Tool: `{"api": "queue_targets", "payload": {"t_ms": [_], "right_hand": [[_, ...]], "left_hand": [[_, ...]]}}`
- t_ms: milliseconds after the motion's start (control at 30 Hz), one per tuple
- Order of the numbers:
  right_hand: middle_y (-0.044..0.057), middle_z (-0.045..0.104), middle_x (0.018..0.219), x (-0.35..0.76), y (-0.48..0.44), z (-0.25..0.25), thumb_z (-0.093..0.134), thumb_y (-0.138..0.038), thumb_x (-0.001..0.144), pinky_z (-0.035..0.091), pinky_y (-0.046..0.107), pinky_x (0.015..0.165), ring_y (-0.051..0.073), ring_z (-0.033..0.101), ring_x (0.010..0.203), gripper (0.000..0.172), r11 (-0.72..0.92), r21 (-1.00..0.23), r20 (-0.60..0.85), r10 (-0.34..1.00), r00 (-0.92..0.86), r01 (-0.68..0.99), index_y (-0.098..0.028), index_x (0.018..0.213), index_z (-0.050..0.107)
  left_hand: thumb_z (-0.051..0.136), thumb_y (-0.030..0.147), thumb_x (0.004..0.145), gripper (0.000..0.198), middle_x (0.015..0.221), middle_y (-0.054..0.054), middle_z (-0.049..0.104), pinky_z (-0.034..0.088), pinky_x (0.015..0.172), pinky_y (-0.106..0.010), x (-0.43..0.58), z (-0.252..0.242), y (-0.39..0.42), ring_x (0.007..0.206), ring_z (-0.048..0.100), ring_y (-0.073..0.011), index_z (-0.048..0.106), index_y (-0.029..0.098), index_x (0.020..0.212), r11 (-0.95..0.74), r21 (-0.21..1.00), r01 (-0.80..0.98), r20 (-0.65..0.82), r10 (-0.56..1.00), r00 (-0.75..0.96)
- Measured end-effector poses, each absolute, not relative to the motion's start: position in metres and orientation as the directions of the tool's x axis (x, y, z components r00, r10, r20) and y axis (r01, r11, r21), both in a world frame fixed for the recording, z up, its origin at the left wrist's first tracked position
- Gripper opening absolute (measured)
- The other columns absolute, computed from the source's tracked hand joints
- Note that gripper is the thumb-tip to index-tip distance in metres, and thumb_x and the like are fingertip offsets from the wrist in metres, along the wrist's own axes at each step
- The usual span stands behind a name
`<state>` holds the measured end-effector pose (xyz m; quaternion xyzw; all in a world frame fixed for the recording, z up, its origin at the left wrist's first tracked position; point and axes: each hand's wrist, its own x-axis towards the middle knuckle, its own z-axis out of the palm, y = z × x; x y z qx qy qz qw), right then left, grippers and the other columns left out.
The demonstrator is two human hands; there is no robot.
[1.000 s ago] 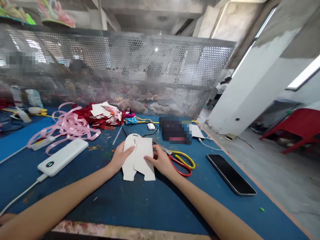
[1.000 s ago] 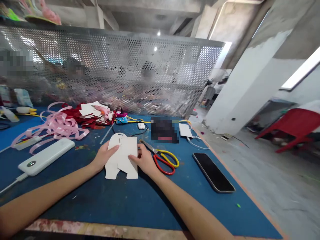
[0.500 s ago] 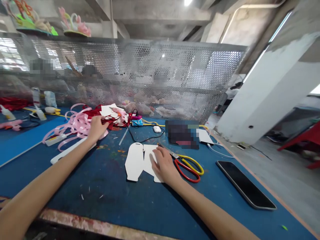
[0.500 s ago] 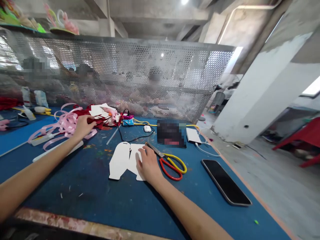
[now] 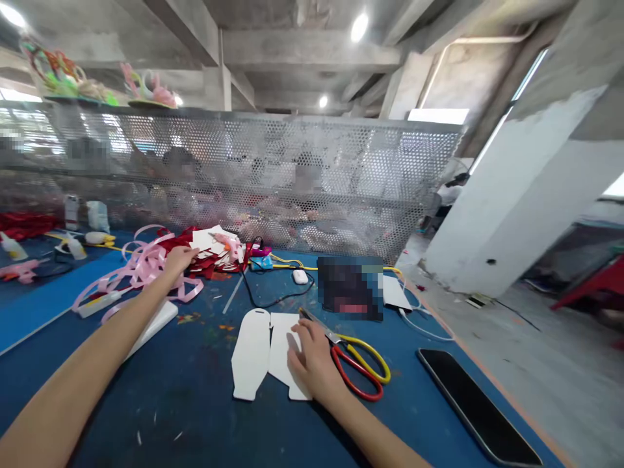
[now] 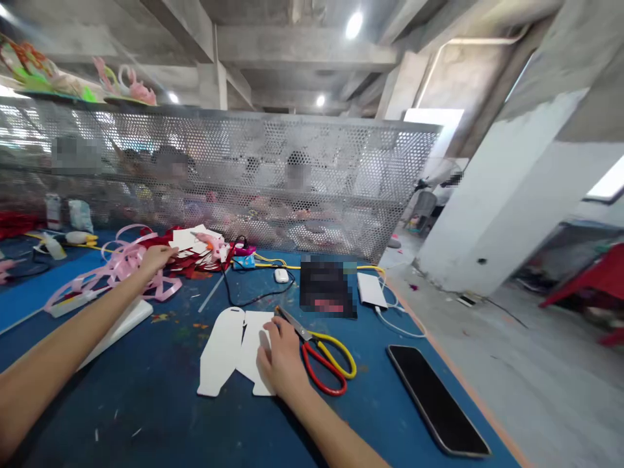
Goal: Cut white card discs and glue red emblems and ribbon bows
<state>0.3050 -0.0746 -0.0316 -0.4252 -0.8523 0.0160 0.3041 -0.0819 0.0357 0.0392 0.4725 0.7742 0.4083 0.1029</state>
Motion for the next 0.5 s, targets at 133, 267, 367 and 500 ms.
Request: {"api": "queue_targets", "payload": {"t_ms": [133, 267, 367, 500], "right_hand": [[0.014, 0.049, 0.116, 0.31, -0.075, -0.024, 0.05, -0.017, 0.074, 0.042, 0.043, 0.089, 0.026, 0.047, 0.109, 0.032, 0.643, -0.247, 0.53, 0.716, -0.454, 0.725, -0.017, 0.106, 0.05], [0.014, 0.051, 0.113, 0.328, -0.063, -0.005, 0.046, -0.017, 0.077, 0.039, 0.043, 0.089, 0.027, 0.047, 0.107, 0.03, 0.59, -0.16, 0.64, 0.672, -0.372, 0.792, -0.016, 0.106, 0.052], [0.014, 0.053, 0.107, 0.344, -0.052, 0.005, 0.047, -0.02, 0.077, 0.04, 0.042, 0.086, 0.027, 0.049, 0.102, 0.024, 0.512, -0.164, 0.648, 0.701, -0.299, 0.843, -0.015, 0.099, 0.055], [0.013, 0.053, 0.104, 0.35, -0.048, 0.004, 0.048, -0.022, 0.078, 0.04, 0.04, 0.085, 0.025, 0.049, 0.099, 0.017, 0.494, -0.196, 0.555, 0.768, -0.32, 0.847, -0.016, 0.09, 0.057]], "left_hand": [[0.047, 0.035, 0.074, 0.028, 0.073, -0.013, 0.068, 0.045, 0.062, -0.032, -0.081, 0.048, 0.038, 0.074, 0.064, -0.0289, 0.063, 0.012, 0.072, 0.308, 0.675, 0.671, 0.246, 0.762, -0.598], [0.042, 0.034, 0.078, 0.035, 0.099, -0.02, 0.064, 0.044, 0.073, -0.041, -0.066, 0.064, 0.025, 0.093, 0.059, -0.0338, 0.059, 0.01, 0.096, 0.327, 0.593, 0.736, 0.338, 0.728, -0.596], [0.043, 0.039, 0.08, 0.033, 0.092, -0.012, 0.067, 0.045, 0.076, -0.037, -0.033, 0.062, 0.005, 0.088, 0.061, -0.029, 0.062, 0.015, 0.093, 0.185, 0.53, 0.828, 0.346, 0.844, -0.41], [0.049, 0.043, 0.079, 0.028, 0.101, -0.002, 0.066, 0.042, 0.088, -0.027, 0.024, 0.036, -0.033, 0.097, 0.059, -0.0192, 0.066, 0.023, 0.089, -0.177, 0.461, 0.87, 0.299, 0.954, 0.036]]}}
